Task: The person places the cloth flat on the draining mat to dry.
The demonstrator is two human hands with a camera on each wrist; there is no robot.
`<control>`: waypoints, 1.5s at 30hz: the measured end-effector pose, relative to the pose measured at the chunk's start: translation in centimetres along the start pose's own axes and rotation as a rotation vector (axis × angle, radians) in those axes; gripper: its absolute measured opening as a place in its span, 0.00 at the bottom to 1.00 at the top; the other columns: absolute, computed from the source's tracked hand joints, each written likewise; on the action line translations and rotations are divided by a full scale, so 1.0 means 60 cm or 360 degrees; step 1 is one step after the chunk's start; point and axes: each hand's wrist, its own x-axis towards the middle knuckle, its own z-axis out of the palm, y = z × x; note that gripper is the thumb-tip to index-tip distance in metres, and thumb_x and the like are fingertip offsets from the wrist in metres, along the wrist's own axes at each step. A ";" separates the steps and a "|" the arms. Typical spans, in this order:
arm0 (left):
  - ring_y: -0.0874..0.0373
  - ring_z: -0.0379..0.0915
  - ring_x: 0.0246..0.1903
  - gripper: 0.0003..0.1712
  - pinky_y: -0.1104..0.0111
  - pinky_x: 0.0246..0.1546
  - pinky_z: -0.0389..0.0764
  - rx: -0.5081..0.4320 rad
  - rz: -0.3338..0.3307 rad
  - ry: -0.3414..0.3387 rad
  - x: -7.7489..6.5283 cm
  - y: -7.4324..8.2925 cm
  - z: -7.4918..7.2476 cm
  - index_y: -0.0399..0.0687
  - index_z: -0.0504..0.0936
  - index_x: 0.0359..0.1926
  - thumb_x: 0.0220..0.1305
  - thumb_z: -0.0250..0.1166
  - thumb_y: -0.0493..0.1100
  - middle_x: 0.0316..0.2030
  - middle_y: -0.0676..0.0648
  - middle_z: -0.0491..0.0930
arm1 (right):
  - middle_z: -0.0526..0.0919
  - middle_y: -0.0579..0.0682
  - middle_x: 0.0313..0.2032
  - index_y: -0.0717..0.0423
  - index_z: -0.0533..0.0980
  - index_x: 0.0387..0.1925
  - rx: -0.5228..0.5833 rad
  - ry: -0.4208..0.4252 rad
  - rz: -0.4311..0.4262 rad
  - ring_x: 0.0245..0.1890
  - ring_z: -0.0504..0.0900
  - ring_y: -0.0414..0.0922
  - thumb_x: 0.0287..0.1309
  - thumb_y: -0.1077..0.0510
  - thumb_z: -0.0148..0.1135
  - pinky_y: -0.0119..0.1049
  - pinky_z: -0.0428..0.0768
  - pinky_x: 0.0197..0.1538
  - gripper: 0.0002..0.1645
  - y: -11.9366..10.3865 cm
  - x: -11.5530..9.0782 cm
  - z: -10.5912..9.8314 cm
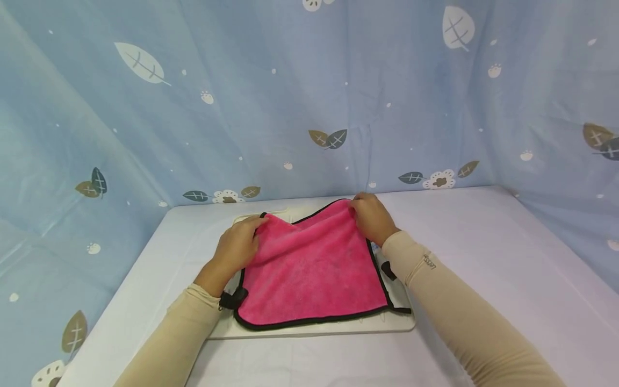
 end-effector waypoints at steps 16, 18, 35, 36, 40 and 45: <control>0.37 0.74 0.61 0.27 0.44 0.56 0.76 0.0130 -0.0156 -0.0360 -0.011 -0.006 -0.005 0.43 0.73 0.68 0.72 0.58 0.47 0.69 0.38 0.70 | 0.80 0.66 0.53 0.61 0.84 0.40 -0.0008 -0.0450 -0.0008 0.56 0.78 0.64 0.64 0.64 0.57 0.57 0.78 0.57 0.11 -0.019 -0.020 -0.007; 0.37 0.73 0.61 0.26 0.43 0.56 0.76 0.0146 -0.0143 -0.0334 -0.012 -0.007 -0.006 0.44 0.74 0.67 0.72 0.57 0.47 0.68 0.38 0.70 | 0.78 0.67 0.56 0.60 0.84 0.44 -0.0013 -0.0402 -0.0018 0.57 0.76 0.65 0.64 0.62 0.59 0.59 0.78 0.56 0.11 -0.036 -0.030 -0.015; 0.57 0.78 0.51 0.13 0.57 0.56 0.78 -0.0073 0.0617 -0.0397 -0.103 0.068 -0.046 0.54 0.85 0.49 0.66 0.67 0.49 0.48 0.54 0.82 | 0.84 0.44 0.45 0.49 0.85 0.47 0.0228 -0.0521 -0.0289 0.48 0.83 0.43 0.57 0.56 0.71 0.42 0.84 0.51 0.15 -0.142 -0.186 -0.084; 0.59 0.78 0.51 0.13 0.59 0.56 0.78 -0.0070 0.0640 -0.0476 -0.115 0.067 -0.048 0.55 0.85 0.49 0.66 0.67 0.51 0.47 0.55 0.81 | 0.84 0.43 0.44 0.49 0.85 0.46 0.0246 -0.0556 -0.0297 0.47 0.83 0.42 0.57 0.56 0.71 0.41 0.84 0.50 0.14 -0.142 -0.190 -0.084; 0.63 0.76 0.50 0.16 0.63 0.57 0.77 -0.0059 0.0679 -0.0682 -0.150 0.063 -0.048 0.59 0.85 0.49 0.62 0.70 0.55 0.47 0.58 0.80 | 0.82 0.39 0.43 0.45 0.85 0.44 0.0300 -0.0621 -0.0336 0.45 0.80 0.38 0.53 0.56 0.74 0.36 0.83 0.49 0.14 -0.139 -0.202 -0.079; 0.62 0.75 0.54 0.21 0.62 0.58 0.76 -0.0018 0.0673 -0.0747 -0.168 0.062 -0.046 0.62 0.84 0.49 0.54 0.76 0.55 0.50 0.59 0.79 | 0.79 0.41 0.48 0.43 0.85 0.45 0.0261 -0.0683 -0.0340 0.50 0.79 0.43 0.48 0.55 0.77 0.40 0.82 0.52 0.19 -0.138 -0.213 -0.072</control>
